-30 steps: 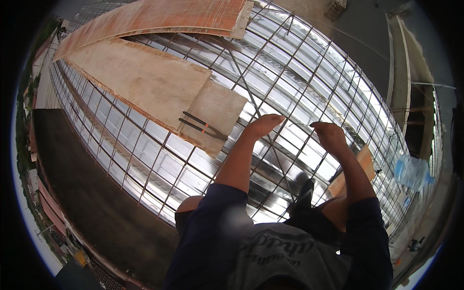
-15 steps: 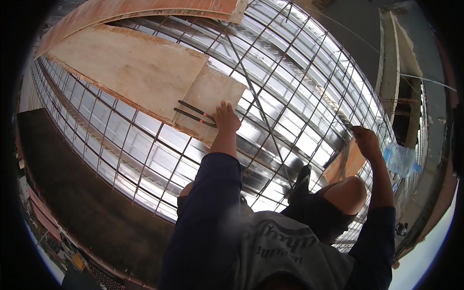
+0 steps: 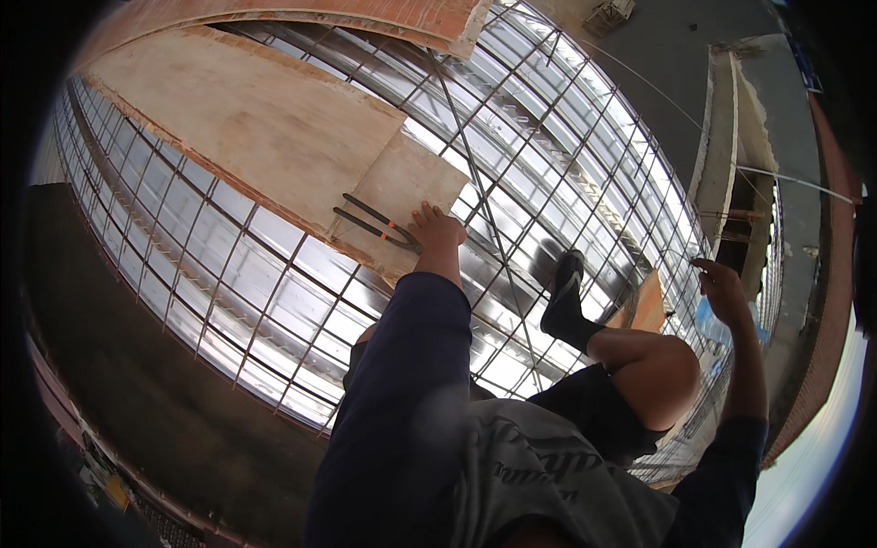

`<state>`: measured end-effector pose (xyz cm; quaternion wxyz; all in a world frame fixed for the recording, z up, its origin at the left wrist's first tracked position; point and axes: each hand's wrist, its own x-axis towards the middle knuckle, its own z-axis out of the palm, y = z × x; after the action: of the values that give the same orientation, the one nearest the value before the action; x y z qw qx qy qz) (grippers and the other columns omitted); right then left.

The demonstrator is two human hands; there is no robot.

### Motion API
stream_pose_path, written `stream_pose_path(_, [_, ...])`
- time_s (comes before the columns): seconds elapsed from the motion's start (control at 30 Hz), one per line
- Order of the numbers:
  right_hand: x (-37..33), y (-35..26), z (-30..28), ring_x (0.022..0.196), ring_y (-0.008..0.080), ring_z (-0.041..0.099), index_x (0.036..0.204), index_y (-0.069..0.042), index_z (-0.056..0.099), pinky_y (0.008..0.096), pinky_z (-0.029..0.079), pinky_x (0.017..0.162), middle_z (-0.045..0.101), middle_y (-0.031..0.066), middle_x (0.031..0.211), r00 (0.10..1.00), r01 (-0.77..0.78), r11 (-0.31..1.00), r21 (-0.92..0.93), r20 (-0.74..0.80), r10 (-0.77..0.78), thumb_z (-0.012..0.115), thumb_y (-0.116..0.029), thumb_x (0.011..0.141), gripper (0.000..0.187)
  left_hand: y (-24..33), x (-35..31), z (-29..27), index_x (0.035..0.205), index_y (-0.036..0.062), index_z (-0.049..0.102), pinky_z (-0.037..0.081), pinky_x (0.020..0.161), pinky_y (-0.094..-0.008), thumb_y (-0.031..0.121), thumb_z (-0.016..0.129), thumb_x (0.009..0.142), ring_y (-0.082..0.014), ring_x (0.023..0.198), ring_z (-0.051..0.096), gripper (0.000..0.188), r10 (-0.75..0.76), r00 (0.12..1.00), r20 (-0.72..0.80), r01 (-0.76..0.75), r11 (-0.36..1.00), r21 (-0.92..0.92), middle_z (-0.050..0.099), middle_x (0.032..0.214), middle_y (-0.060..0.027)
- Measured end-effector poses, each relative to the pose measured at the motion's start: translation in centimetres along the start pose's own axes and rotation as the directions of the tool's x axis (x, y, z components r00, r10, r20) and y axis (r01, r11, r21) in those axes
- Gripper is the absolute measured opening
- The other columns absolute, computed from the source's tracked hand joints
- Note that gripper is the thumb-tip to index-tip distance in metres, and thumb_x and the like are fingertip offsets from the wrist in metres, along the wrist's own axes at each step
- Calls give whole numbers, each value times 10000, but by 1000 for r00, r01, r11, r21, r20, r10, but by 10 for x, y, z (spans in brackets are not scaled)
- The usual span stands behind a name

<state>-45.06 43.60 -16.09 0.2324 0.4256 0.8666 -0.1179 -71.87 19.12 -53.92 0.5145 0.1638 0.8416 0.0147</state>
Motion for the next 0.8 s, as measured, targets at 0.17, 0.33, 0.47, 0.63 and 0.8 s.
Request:
stream_pose_path(0.17, [115, -14, 67, 693, 254, 633, 1104, -96, 651, 372, 503, 707, 655, 131, 801, 948, 312, 949, -52, 80, -308, 525, -132, 875, 264, -12, 7, 20, 1481, 89, 209, 176, 1122, -528, 296, 441, 864, -362, 1423, 122, 691, 57, 991, -123, -50, 997, 53, 80, 1564, -101])
stream_pose_path(0.33, [244, -57, 125, 1021, 281, 604, 1097, -165, 665, 399, 482, 896, 639, 118, 1101, 886, 419, 900, -119, 269, -377, 527, -184, 884, 254, -10, 6, 8, 1498, 91, 143, 159, 1122, -526, 293, 468, 872, -348, 1433, 87, 734, 90, 994, -60, -82, 989, 124, 21, 1574, -97])
stream_pose_path(0.47, [311, -121, 142, 1080, 310, 576, 1113, -170, 660, 412, 447, 965, 627, 138, 1119, 819, 552, 834, -12, 196, -540, 506, -197, 890, 273, -13, 3, 17, 1495, 74, 142, 163, 1117, -533, 300, 482, 865, -362, 1430, 87, 751, 58, 993, -98, -41, 984, 172, 24, 1570, -121])
stream_pose_path(0.63, [371, -136, 175, 1048, 317, 592, 1057, -125, 681, 413, 457, 940, 631, 146, 1114, 710, 685, 727, 50, 174, -682, 489, -129, 816, 308, 4, 14, 31, 1477, 6, 140, 136, 1121, -537, 286, 476, 862, -422, 1415, 76, 756, 41, 989, -139, -13, 981, 196, 17, 1553, -198])
stream_pose_path(0.8, [428, -147, 192, 1047, 314, 589, 1037, -92, 674, 412, 455, 939, 633, 145, 1098, 593, 788, 614, 38, 216, -775, 478, -106, 795, 313, 21, 15, 32, 1458, -49, 142, 108, 1124, -549, 262, 470, 856, -460, 1406, 58, 752, -47, 988, -147, 73, 982, 174, 17, 1542, -237])
